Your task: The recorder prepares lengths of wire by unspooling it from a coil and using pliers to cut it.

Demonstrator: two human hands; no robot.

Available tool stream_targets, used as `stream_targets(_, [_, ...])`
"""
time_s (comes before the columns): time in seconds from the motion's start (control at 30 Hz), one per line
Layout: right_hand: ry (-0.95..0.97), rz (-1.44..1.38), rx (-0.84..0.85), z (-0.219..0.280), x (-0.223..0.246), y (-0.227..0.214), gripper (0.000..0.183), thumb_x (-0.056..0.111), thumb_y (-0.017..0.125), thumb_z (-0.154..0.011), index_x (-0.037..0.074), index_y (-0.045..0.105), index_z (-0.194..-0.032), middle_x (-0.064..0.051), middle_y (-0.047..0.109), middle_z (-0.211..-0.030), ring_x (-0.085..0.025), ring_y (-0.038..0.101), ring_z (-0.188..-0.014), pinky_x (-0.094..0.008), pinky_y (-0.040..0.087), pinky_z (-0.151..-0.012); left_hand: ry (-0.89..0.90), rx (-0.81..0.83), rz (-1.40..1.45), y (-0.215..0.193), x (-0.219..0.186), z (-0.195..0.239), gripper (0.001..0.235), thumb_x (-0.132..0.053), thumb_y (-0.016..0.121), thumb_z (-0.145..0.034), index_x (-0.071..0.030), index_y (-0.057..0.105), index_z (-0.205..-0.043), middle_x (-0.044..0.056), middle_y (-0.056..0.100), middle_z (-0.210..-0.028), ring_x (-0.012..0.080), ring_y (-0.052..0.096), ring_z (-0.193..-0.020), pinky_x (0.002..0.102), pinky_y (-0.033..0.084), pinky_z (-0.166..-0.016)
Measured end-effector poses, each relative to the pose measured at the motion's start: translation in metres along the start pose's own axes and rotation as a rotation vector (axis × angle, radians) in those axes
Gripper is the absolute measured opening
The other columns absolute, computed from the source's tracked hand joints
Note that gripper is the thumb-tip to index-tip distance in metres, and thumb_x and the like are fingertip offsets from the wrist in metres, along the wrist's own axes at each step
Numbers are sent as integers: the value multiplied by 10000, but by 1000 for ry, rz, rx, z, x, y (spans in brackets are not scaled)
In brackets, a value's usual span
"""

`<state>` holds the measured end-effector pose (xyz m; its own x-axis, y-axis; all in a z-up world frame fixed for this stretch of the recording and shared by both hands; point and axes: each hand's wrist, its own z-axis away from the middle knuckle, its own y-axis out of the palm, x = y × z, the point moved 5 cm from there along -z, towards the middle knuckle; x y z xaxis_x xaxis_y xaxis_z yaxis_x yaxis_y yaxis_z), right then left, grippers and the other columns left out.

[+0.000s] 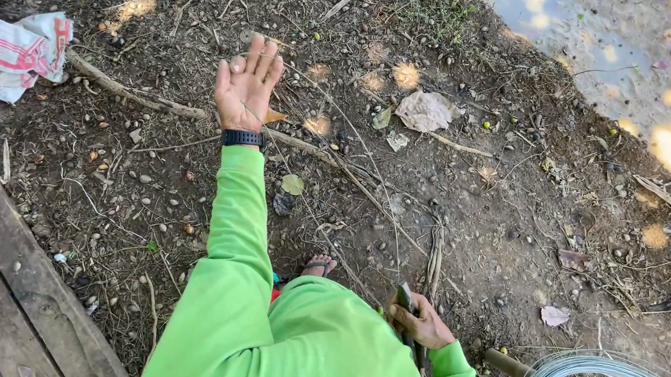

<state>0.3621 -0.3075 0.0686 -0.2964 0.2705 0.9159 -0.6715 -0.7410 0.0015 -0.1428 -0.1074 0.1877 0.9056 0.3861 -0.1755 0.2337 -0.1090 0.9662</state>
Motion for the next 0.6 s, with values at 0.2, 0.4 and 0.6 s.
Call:
stream_targets(0.2, [50, -34, -19, 13, -8, 3, 233, 279, 696, -957, 79, 614, -869, 38, 566, -684, -80, 514, -606, -275, 447, -539, 20, 45, 164, -20, -9, -14, 377, -347, 460, -1091, -90, 508, -819, 190, 704, -1189, 398, 631, -1315, 651, 380, -1259])
stream_targets(0.4, [22, -128, -72, 21, -23, 4, 216, 270, 710, -954, 71, 647, -899, 27, 571, -685, -81, 500, -601, -269, 427, -537, 37, -135, -151, -28, -12, -11, 505, -499, 422, -1049, -92, 490, -758, 235, 734, -998, 395, 730, -1068, 621, 566, -1058])
stream_targets(0.6, [15, -189, -68, 31, -4, 6, 218, 259, 682, -961, 52, 667, -896, 5, 606, -683, -99, 509, -566, -287, 432, -507, 38, -282, -167, -32, -14, 0, 584, -565, 318, -1043, -67, 523, -818, 250, 720, -948, 407, 733, -979, 617, 604, -973])
